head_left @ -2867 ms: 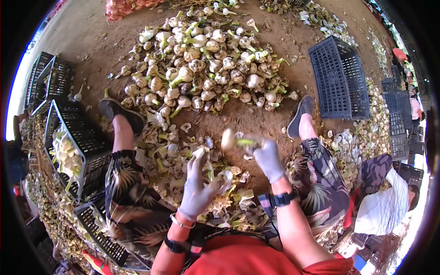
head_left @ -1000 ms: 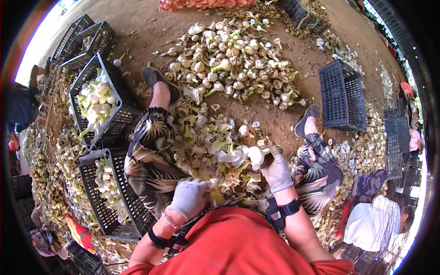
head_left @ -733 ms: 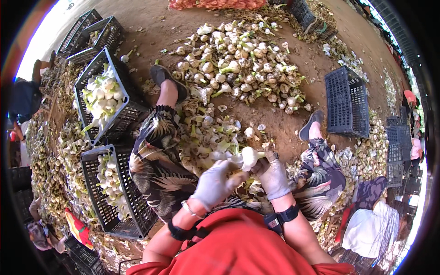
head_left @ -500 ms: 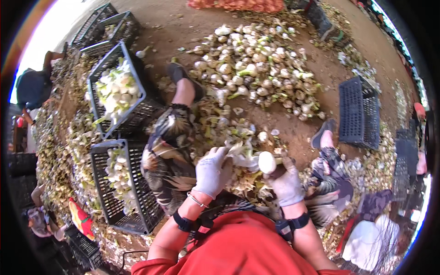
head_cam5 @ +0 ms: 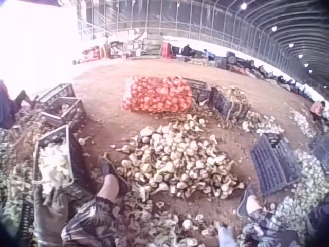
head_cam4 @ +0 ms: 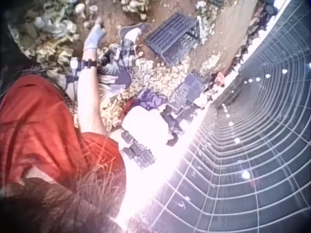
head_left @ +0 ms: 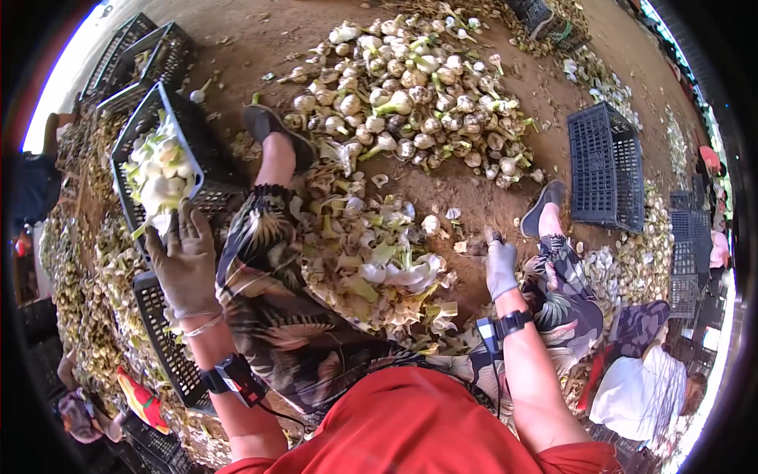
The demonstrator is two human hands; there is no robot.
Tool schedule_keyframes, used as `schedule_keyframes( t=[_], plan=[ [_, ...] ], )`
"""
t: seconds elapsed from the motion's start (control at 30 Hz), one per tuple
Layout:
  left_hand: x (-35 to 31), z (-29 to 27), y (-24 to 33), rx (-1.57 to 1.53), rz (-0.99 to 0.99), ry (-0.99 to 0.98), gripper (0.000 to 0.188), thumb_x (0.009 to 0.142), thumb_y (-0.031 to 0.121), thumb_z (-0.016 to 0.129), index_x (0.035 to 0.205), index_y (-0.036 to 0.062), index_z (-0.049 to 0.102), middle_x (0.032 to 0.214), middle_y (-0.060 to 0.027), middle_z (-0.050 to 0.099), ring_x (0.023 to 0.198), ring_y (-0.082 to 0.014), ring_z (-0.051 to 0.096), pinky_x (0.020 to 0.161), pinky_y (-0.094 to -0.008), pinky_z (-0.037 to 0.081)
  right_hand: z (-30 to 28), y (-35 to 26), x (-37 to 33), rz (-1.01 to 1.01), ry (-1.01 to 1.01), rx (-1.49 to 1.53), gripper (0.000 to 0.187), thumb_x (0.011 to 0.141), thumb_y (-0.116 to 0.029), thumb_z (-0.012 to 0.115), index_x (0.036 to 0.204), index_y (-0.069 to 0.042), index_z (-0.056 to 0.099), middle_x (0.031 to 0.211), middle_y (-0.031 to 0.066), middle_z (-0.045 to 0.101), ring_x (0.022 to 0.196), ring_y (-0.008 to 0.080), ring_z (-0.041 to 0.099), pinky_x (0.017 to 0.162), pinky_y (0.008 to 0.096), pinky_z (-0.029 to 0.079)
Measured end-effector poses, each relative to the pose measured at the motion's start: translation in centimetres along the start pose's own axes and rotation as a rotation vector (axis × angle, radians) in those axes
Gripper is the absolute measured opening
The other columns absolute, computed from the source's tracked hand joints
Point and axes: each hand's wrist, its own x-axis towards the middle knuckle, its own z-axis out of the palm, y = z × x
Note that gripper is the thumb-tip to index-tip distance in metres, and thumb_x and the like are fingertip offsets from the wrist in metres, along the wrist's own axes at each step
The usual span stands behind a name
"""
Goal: The person sits on the ground in a large shed and peels garlic bulbs by hand. They remove the outer layers and trim the stems, placing the cleaned bulbs into a nearby crate.
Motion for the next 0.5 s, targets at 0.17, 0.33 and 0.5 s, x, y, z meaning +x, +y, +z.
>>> schedule_keyframes(
  t=[0.17, 0.33, 0.5],
  plan=[
    [-2.6, -2.0, -9.3, 0.458, -0.311, -0.167, 0.027, 0.107, 0.032, 0.054, 0.11, 0.0063, 0.064, 0.095, -0.0091, 0.069, 0.082, -0.0166, 0.063, 0.06, -0.0191, 0.052, 1.6, 6.5, 5.0, -0.52, -0.025, -0.604, 0.038, 0.083, -0.02, 0.077, 0.117, -0.003, 0.071, 0.103, 0.0139, 0.074, 0.093, 0.0291, 0.072, 0.084, 0.0388, 0.056],
    [-7.3, -5.4, -17.5, 0.885, -0.653, -0.181, 0.028, 0.105, 0.027, 0.058, 0.118, 0.0032, 0.064, 0.1, -0.01, 0.071, 0.088, -0.0208, 0.07, 0.082, -0.036, 0.059, 7.6, 7.1, 5.4, -0.557, -0.013, -1.137, 0.049, 0.076, -0.02, 0.077, 0.122, -0.006, 0.067, 0.129, 0.0187, 0.064, 0.119, 0.0379, 0.061, 0.099, 0.0455, 0.051],
    [-8.5, -6.9, -20.7, 1.059, -0.758, -0.295, 0.032, 0.099, 0.017, 0.066, 0.126, 0.0011, 0.06, 0.108, -0.0083, 0.07, 0.091, -0.0167, 0.068, 0.085, -0.0308, 0.054, 8.0, 6.0, 6.1, -0.492, -0.185, -1.138, 0.03, 0.081, -0.018, 0.07, 0.108, -0.007, 0.072, 0.115, 0.0179, 0.07, 0.109, 0.0375, 0.065, 0.092, 0.0467, 0.053]
  ],
)
